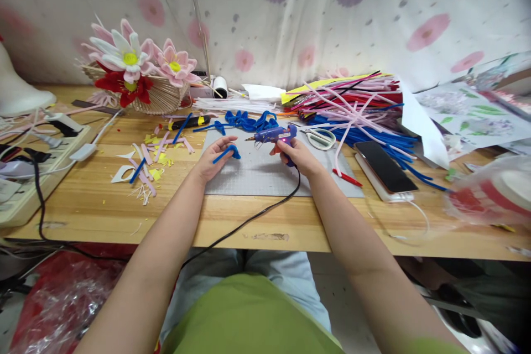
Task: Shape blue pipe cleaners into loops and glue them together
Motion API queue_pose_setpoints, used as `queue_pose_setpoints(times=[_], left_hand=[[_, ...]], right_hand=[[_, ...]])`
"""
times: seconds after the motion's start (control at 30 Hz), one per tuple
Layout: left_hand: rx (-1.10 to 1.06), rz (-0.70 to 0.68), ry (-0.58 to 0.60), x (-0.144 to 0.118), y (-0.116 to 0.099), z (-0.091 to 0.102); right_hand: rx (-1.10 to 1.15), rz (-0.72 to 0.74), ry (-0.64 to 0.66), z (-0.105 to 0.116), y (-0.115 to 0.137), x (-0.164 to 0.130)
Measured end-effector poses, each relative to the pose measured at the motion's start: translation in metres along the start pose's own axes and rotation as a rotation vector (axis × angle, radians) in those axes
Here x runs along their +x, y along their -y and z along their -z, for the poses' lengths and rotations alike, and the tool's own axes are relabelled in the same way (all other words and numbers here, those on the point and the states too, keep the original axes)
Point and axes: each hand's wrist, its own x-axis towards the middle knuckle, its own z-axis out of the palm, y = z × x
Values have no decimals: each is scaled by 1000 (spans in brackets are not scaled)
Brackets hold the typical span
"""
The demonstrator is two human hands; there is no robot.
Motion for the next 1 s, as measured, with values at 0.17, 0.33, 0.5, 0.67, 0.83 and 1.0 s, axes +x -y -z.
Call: queue_pose_setpoints(times=[0.17, 0.33, 0.5, 0.67, 0.83, 1.0], left_hand=[[-64, -4, 5, 0, -3, 0], [-11, -17, -1, 1, -2, -1], [64, -79, -33, 2, 3, -2], [84, -132, -88, 2, 5, -6], [69, -115, -52, -1, 1, -11], [92, -119, -34, -2, 0, -12]], right_hand=[[-53, 74, -501, 37, -10, 7], [-515, -5, -812, 72, -32, 10], [-758, -132, -678, 67, -39, 13], [-885, -174, -642, 58, -28, 10], [-1067, -273, -688, 64, -1, -12], [-720, 46, -286, 31, 21, -15]])
